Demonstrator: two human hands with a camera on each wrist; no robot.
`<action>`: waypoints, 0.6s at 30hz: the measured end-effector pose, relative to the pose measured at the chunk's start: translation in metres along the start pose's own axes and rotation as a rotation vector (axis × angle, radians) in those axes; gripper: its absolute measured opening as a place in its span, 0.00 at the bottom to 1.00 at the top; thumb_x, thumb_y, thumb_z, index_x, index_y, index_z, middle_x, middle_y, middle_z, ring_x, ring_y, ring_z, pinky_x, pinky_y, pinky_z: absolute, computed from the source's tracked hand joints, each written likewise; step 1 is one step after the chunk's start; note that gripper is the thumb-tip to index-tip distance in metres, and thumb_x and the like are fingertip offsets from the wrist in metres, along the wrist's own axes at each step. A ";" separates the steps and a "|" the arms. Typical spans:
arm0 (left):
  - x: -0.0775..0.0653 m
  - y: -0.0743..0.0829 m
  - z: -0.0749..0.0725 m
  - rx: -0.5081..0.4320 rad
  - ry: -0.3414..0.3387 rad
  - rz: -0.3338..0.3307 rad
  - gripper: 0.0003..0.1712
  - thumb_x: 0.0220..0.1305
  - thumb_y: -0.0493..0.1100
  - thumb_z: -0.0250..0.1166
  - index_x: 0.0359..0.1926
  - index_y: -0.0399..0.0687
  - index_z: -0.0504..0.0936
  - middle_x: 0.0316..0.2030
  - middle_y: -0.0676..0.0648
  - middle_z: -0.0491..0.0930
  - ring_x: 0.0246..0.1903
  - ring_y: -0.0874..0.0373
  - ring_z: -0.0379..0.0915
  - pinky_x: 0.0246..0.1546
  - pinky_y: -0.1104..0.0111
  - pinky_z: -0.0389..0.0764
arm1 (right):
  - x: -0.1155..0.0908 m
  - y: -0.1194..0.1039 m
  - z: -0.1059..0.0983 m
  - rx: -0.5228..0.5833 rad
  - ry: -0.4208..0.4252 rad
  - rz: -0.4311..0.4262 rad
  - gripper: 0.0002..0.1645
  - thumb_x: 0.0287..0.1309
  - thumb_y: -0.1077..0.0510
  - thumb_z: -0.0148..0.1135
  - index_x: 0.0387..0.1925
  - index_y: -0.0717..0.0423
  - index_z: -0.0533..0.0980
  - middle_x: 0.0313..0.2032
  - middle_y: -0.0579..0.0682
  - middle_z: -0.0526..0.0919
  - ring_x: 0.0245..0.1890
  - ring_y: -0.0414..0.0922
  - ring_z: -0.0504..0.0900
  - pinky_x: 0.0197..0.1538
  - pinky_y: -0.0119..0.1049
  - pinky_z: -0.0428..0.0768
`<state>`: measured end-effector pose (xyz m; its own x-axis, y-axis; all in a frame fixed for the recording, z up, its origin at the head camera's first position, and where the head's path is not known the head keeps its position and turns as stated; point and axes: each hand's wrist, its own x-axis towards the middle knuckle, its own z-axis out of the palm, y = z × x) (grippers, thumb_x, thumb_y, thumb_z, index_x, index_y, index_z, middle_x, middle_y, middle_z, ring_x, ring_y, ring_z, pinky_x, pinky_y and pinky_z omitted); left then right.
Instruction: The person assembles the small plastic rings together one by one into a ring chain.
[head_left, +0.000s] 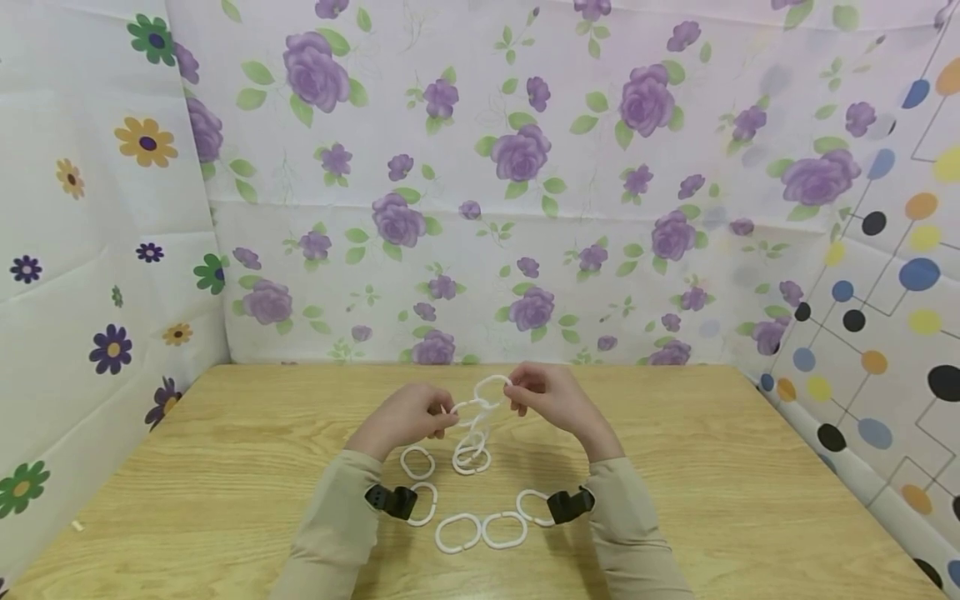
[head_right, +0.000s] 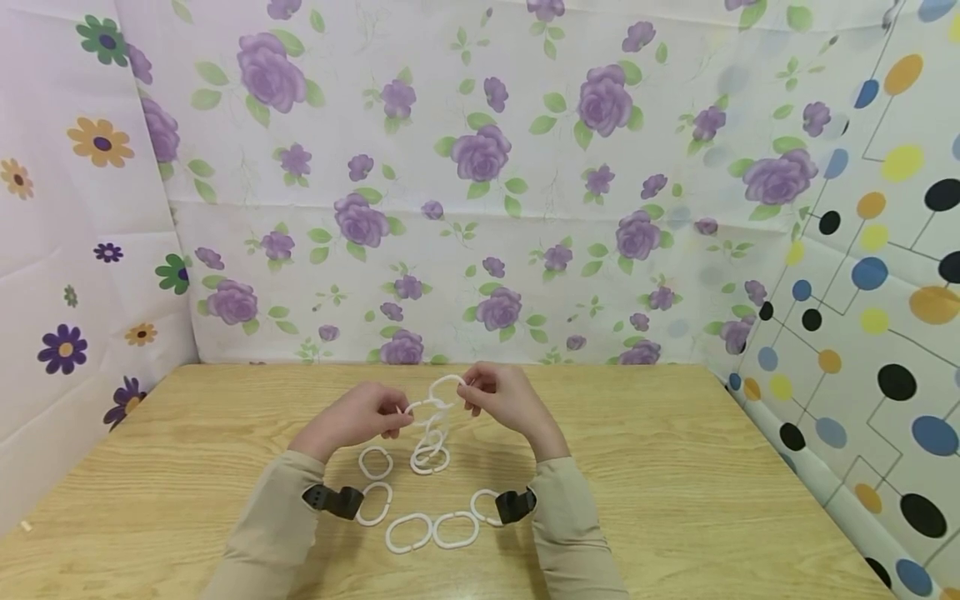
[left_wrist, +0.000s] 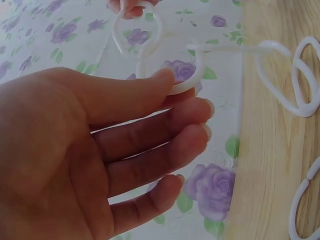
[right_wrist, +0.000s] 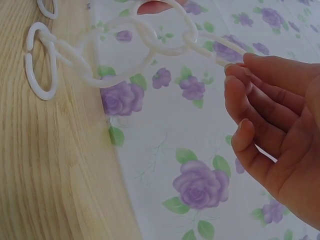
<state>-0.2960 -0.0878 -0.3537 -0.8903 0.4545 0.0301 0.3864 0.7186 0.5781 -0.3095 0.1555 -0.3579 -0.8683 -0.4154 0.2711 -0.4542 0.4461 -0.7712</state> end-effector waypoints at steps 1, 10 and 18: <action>-0.001 0.000 0.000 -0.005 -0.011 -0.004 0.06 0.65 0.42 0.63 0.32 0.46 0.83 0.20 0.51 0.80 0.22 0.59 0.73 0.26 0.69 0.72 | 0.000 0.000 0.000 -0.005 0.000 -0.003 0.08 0.65 0.57 0.60 0.36 0.58 0.79 0.26 0.59 0.83 0.23 0.44 0.80 0.32 0.35 0.79; -0.001 0.002 0.002 -0.066 -0.053 -0.027 0.12 0.66 0.50 0.63 0.45 0.49 0.82 0.27 0.47 0.83 0.29 0.54 0.79 0.31 0.67 0.76 | 0.001 -0.003 0.008 -0.053 -0.037 -0.091 0.08 0.64 0.54 0.61 0.36 0.54 0.81 0.23 0.50 0.82 0.22 0.46 0.79 0.27 0.33 0.78; 0.002 0.007 0.000 -0.048 0.068 0.024 0.10 0.70 0.47 0.59 0.36 0.47 0.81 0.25 0.46 0.82 0.22 0.60 0.72 0.27 0.68 0.72 | 0.005 -0.006 0.014 -0.083 -0.097 -0.097 0.08 0.66 0.55 0.59 0.39 0.54 0.80 0.27 0.51 0.83 0.24 0.43 0.80 0.29 0.32 0.77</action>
<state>-0.2951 -0.0815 -0.3493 -0.8960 0.4330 0.0984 0.3968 0.6814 0.6150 -0.3079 0.1393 -0.3601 -0.7980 -0.5327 0.2819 -0.5535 0.4627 -0.6925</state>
